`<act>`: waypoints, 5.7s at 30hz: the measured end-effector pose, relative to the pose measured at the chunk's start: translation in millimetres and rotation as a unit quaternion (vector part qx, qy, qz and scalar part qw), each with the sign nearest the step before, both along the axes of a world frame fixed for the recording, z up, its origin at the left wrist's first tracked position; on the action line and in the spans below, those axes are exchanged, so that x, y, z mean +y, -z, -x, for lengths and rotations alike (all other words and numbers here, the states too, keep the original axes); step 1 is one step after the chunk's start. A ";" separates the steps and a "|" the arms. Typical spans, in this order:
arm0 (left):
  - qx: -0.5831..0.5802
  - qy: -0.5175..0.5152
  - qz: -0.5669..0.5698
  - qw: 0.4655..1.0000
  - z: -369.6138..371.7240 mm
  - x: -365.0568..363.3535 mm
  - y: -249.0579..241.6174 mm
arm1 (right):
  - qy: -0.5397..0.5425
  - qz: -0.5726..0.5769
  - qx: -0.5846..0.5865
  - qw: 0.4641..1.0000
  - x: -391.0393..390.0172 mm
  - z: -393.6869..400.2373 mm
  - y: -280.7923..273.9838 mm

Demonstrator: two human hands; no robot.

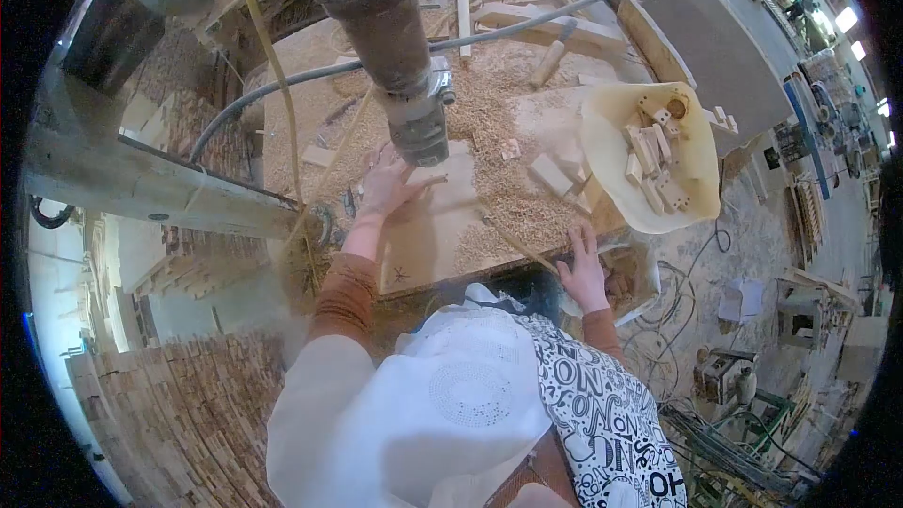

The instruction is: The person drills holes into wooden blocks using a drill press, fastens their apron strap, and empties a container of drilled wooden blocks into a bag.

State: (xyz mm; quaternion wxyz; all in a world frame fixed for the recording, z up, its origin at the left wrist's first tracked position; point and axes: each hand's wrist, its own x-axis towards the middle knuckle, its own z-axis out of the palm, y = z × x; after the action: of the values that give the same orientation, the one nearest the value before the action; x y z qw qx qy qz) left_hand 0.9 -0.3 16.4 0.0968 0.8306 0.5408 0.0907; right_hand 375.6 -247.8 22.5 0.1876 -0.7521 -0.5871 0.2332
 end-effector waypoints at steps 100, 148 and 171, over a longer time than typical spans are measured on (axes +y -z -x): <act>-0.108 -0.021 -0.020 0.994 -1.7 3.7 30.4 | -0.141 0.001 0.207 0.968 -26.9 40.2 -129.1; -0.078 0.012 -0.150 0.986 1.2 -7.9 15.5 | -0.153 0.190 0.411 0.878 -18.7 47.0 -49.1; -0.360 0.299 0.406 0.785 -36.5 -204.8 -128.0 | -0.129 0.255 0.456 0.843 -1.4 67.0 -59.9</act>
State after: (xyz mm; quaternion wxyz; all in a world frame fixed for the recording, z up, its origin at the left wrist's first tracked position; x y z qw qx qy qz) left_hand 37.4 -205.1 144.4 0.6347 0.7419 0.1785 0.1220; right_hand 308.6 -249.2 82.4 0.2043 -0.5000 -0.4468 0.7132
